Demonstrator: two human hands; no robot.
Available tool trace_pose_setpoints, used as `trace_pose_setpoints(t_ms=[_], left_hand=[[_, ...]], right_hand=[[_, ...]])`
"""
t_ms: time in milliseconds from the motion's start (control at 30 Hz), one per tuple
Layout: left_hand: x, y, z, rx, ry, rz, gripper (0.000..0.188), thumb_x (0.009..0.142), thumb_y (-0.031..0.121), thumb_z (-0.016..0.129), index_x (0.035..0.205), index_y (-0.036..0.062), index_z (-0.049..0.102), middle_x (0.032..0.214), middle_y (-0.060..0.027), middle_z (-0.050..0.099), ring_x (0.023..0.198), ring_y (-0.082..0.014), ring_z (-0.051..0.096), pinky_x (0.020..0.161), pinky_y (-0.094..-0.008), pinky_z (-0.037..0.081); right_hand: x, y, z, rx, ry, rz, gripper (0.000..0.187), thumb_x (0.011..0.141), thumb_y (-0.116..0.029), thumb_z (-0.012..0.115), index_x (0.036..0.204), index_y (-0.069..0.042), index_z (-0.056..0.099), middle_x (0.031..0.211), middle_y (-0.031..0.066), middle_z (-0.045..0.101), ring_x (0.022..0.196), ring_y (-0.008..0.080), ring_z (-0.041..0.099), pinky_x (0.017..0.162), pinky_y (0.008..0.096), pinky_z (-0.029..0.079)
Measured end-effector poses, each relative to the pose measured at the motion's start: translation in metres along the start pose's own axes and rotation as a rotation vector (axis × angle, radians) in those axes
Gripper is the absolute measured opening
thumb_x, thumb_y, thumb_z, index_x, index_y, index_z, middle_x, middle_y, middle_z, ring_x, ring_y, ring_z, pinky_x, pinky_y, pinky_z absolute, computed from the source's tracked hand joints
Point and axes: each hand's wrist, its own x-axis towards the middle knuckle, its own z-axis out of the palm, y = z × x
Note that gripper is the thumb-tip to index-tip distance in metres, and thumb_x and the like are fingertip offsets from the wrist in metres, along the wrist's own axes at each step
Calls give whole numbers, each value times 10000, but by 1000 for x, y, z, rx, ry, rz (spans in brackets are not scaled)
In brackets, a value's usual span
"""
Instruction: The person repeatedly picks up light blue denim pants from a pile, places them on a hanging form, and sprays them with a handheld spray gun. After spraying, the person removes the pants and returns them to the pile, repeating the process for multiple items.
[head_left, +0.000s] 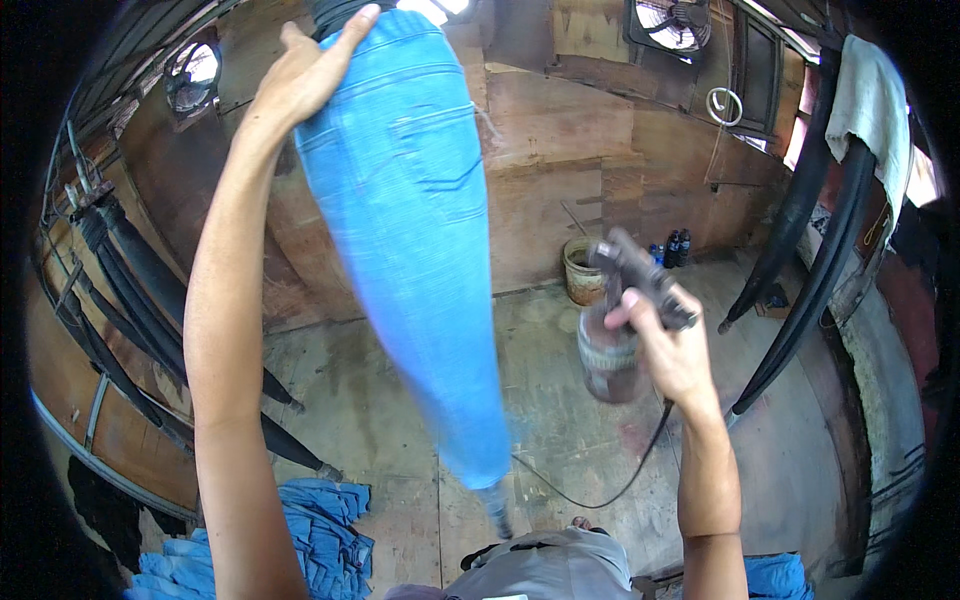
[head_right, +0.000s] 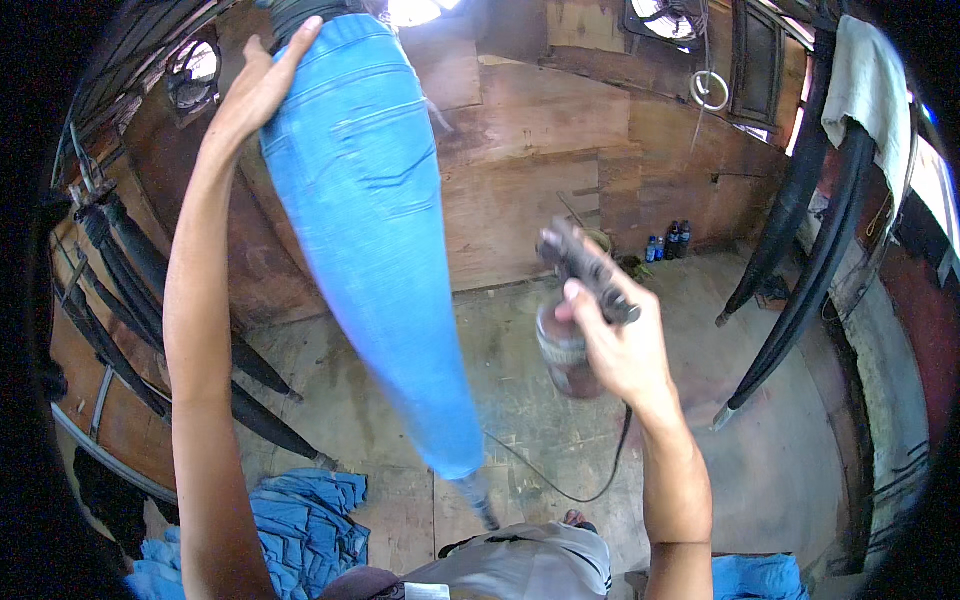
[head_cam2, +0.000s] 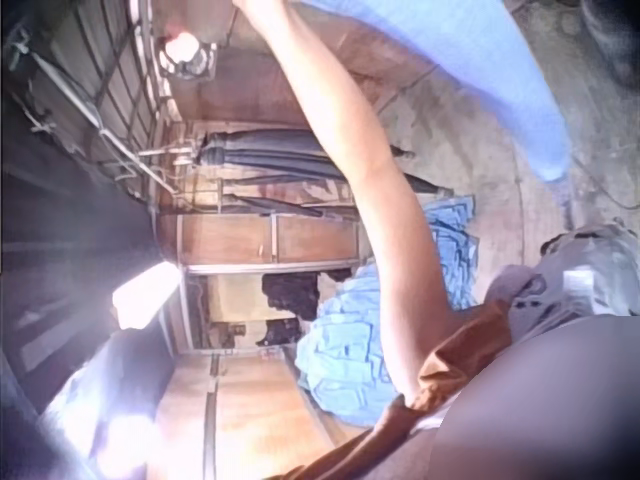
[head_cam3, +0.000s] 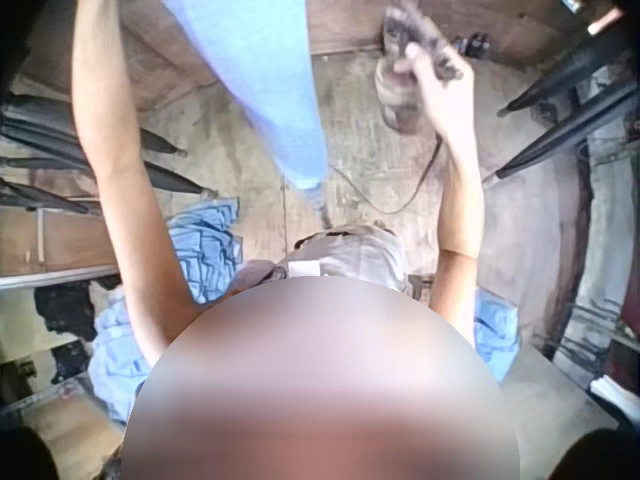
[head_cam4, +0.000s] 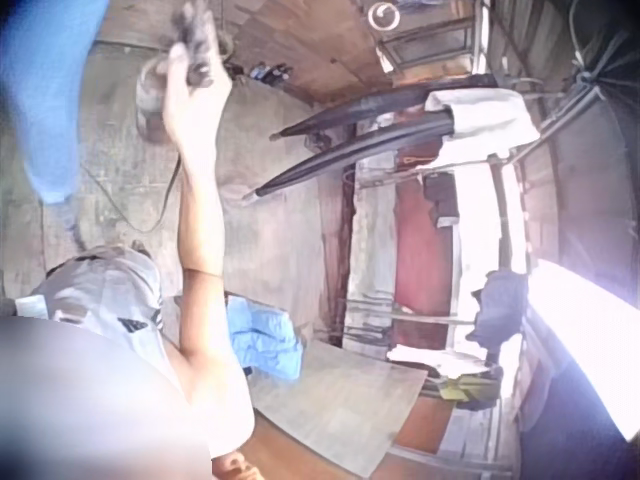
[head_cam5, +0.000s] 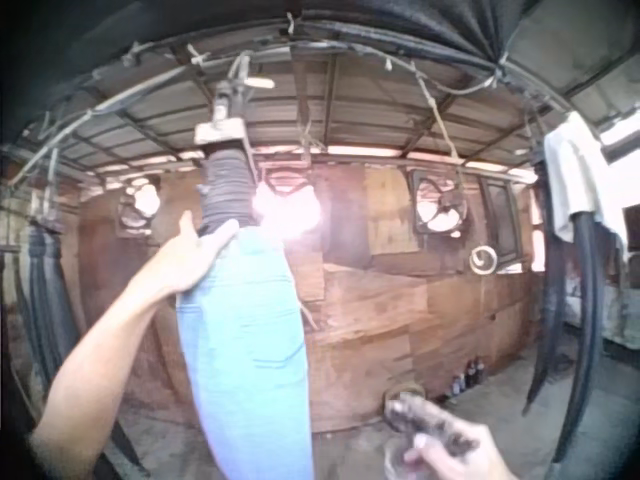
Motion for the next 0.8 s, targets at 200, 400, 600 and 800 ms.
trace_pose_setpoints(t_ms=[200,400,600,800], left_hand=[[22,-21,-11,-115,21,27,1350,683,871,579,1424,-220,293,1398,-395,439,1325,-442,470,1141,-457,336],[28,-43,-10,-551,-308,-75,1130,706,799,649,1382,-93,495,1359,-317,521,1278,-383,521,1063,-478,416],[51,-82,28,-869,-361,-239,971,735,739,684,1416,68,518,1411,-182,518,1306,-277,484,1090,-441,382],[81,-117,62,-1043,-507,-284,931,731,714,712,1348,38,544,1302,-174,582,1211,-278,556,1049,-428,445]], right_hand=[[15,-48,-7,90,211,-229,355,1009,-177,523,1295,27,571,799,97,693,414,36,414,351,199,313],[18,-28,-13,-53,-31,-15,197,959,-182,591,890,-3,632,645,27,649,410,55,436,369,242,327],[5,-24,-12,-127,-54,61,294,943,-120,564,1193,17,635,693,20,654,564,56,524,539,246,424],[8,-42,-17,99,192,-120,291,980,-226,551,878,22,663,687,73,659,392,61,432,349,230,326]])
